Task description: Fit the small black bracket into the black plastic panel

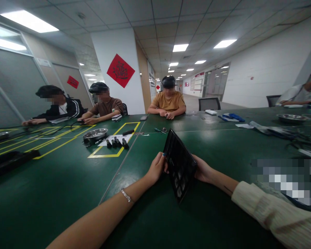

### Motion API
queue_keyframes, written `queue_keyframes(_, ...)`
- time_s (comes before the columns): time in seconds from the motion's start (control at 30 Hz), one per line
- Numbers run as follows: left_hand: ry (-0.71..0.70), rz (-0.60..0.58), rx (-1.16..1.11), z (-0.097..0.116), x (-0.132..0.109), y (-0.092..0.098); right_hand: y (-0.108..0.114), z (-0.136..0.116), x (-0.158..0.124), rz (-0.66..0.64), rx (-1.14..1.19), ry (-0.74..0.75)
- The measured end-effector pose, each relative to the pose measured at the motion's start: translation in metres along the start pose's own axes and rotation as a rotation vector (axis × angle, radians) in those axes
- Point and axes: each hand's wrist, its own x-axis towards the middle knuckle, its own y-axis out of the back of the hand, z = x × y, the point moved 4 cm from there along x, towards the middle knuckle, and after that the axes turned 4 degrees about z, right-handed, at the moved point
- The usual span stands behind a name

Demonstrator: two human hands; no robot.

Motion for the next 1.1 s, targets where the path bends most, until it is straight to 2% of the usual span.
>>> queue_keyframes(0.23,-0.011,0.008,0.275,0.007,-0.010,-0.002,-0.007,-0.001,-0.007,0.064,-0.006,-0.007)
queue_keyframes(0.4,-0.121,0.000,0.484,0.020,-0.014,-0.003,-0.010,-0.003,-0.010,0.109,0.009,0.011)
queue_keyframes(0.57,-0.085,0.062,0.639,0.023,-0.013,-0.001,-0.008,-0.002,-0.009,0.093,0.011,0.012)
queue_keyframes(0.73,-0.055,0.022,0.666,0.020,-0.013,-0.002,-0.005,-0.001,-0.004,0.038,-0.028,0.039)
queue_keyframes(0.93,-0.047,0.102,0.544,0.016,-0.013,0.000,-0.001,0.000,-0.003,-0.035,-0.066,0.054)
queue_keyframes(1.1,-0.036,0.042,0.535,0.016,-0.013,-0.003,-0.002,0.000,-0.003,-0.069,-0.127,0.073)
